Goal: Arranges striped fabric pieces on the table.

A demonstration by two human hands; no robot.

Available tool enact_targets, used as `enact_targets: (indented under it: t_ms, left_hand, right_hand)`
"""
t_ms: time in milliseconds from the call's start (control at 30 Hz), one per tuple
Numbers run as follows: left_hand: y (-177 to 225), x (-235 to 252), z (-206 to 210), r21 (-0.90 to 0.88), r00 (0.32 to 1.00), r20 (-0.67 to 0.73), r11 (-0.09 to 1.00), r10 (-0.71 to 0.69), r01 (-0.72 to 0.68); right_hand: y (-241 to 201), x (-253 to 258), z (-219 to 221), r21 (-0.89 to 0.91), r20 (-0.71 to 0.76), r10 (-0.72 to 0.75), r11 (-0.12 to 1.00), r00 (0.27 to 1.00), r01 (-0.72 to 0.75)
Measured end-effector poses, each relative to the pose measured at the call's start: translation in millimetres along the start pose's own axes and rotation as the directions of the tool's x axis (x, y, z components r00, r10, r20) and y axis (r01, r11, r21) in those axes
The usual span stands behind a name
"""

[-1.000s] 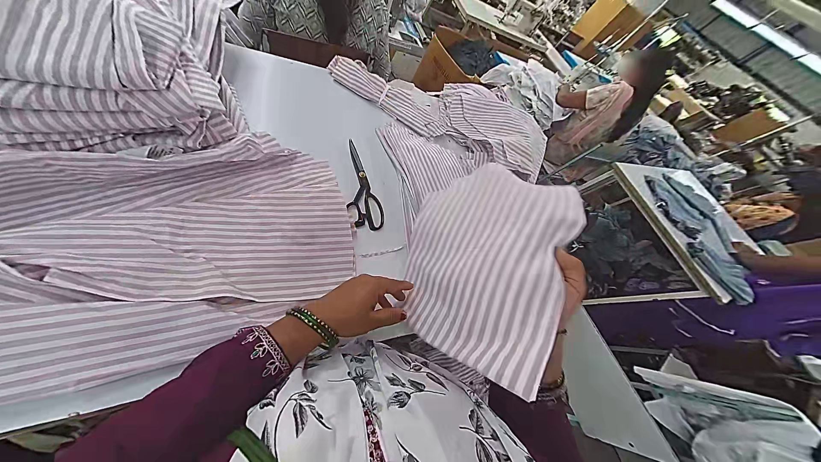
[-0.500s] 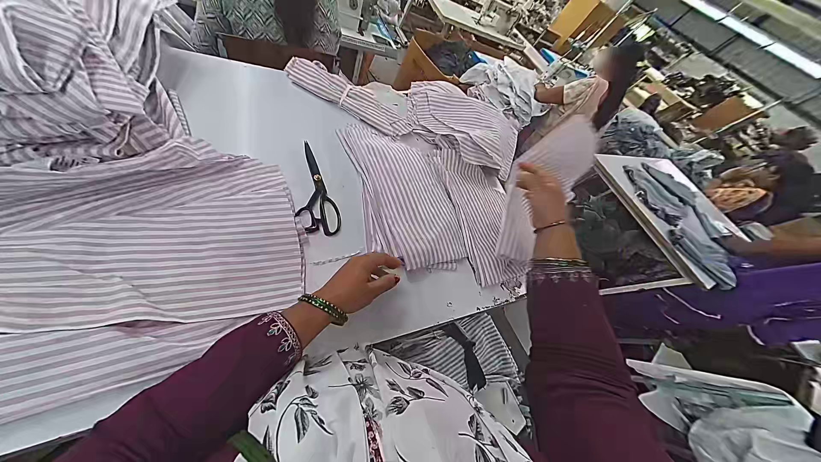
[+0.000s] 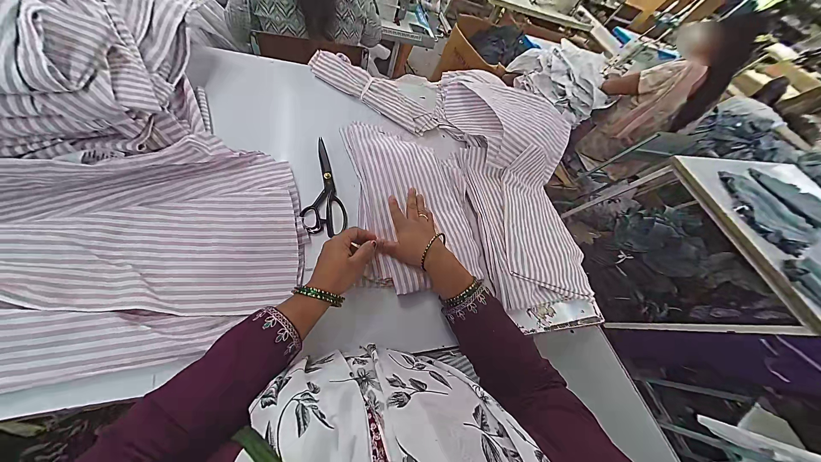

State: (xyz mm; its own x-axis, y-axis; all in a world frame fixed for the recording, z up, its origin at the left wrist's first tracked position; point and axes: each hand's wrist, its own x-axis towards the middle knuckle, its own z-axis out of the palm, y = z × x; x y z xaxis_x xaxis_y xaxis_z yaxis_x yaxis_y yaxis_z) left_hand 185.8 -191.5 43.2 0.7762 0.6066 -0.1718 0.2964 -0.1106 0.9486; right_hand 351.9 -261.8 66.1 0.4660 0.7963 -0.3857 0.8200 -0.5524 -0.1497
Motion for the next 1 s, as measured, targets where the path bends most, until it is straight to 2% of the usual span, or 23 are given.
enact_targets:
  t_ms: [167, 267, 300, 333, 367, 433, 500, 533, 567, 633, 700, 800, 867, 933, 1000]
  left_hand:
    - [4, 17, -6, -0.140, 0.989, -0.013, 0.980, -0.145, 0.141]
    - [12, 20, 0, -0.179, 0.983, 0.005, 0.967, -0.182, 0.180]
    - [16, 21, 0, -0.191, 0.982, 0.024, 0.963, -0.189, 0.190]
    - [21, 21, 0, -0.202, 0.977, 0.049, 0.956, -0.209, 0.214]
    - [27, 20, 0, -0.210, 0.968, 0.071, 0.945, -0.241, 0.251]
    - [38, 20, 1, -0.190, 0.936, 0.138, 0.919, -0.324, 0.346]
    - [40, 25, 7, -0.078, 0.915, 0.211, 0.928, -0.343, 0.365]
    - [40, 28, 11, -0.012, 0.916, 0.232, 0.941, -0.327, 0.339]
    - [39, 30, 13, 0.040, 0.921, 0.241, 0.951, -0.307, 0.307]
    - [35, 36, 14, 0.100, 0.926, 0.248, 0.958, -0.285, 0.268]
    - [28, 38, 13, 0.116, 0.929, 0.244, 0.959, -0.280, 0.259]
    - [22, 39, 14, 0.105, 0.938, 0.222, 0.963, -0.266, 0.248]
    - [20, 39, 15, 0.111, 0.946, 0.203, 0.966, -0.253, 0.234]
    - [20, 37, 16, 0.132, 0.949, 0.196, 0.966, -0.247, 0.225]
    - [19, 37, 17, 0.139, 0.954, 0.193, 0.969, -0.227, 0.203]
  right_hand:
    - [-18, -12, 14, 0.109, -0.162, 0.017, 0.994, 0.987, 0.001]
    - [16, -17, 6, 0.277, -0.343, -0.098, 0.940, 0.934, 0.200]
    - [35, -21, -2, 0.353, -0.446, -0.084, 0.898, 0.891, 0.261]
    - [57, -26, -12, 0.407, -0.532, -0.001, 0.877, 0.847, 0.256]
    - [81, -29, -24, 0.444, -0.572, 0.124, 0.878, 0.811, 0.179]
    - [135, -25, -43, 0.466, -0.561, 0.384, 0.879, 0.734, -0.104]
    - [183, -9, -48, 0.423, -0.412, 0.576, 0.807, 0.706, -0.412]
    - [200, -3, -44, 0.360, -0.335, 0.626, 0.775, 0.704, -0.519]
    - [211, 1, -41, 0.315, -0.308, 0.646, 0.762, 0.699, -0.566]
    - [210, -9, -46, 0.311, -0.318, 0.609, 0.791, 0.727, -0.527]
    - [199, -27, -43, 0.333, -0.327, 0.512, 0.849, 0.795, -0.410]
    - [195, -33, -5, 0.287, -0.394, 0.303, 0.937, 0.868, -0.197]
    - [196, -28, 21, 0.218, -0.367, 0.218, 0.965, 0.904, -0.144]
    - [193, -22, 30, 0.187, -0.367, 0.218, 0.970, 0.904, -0.158]
    - [192, -19, 30, 0.217, -0.485, 0.214, 0.969, 0.848, -0.120]
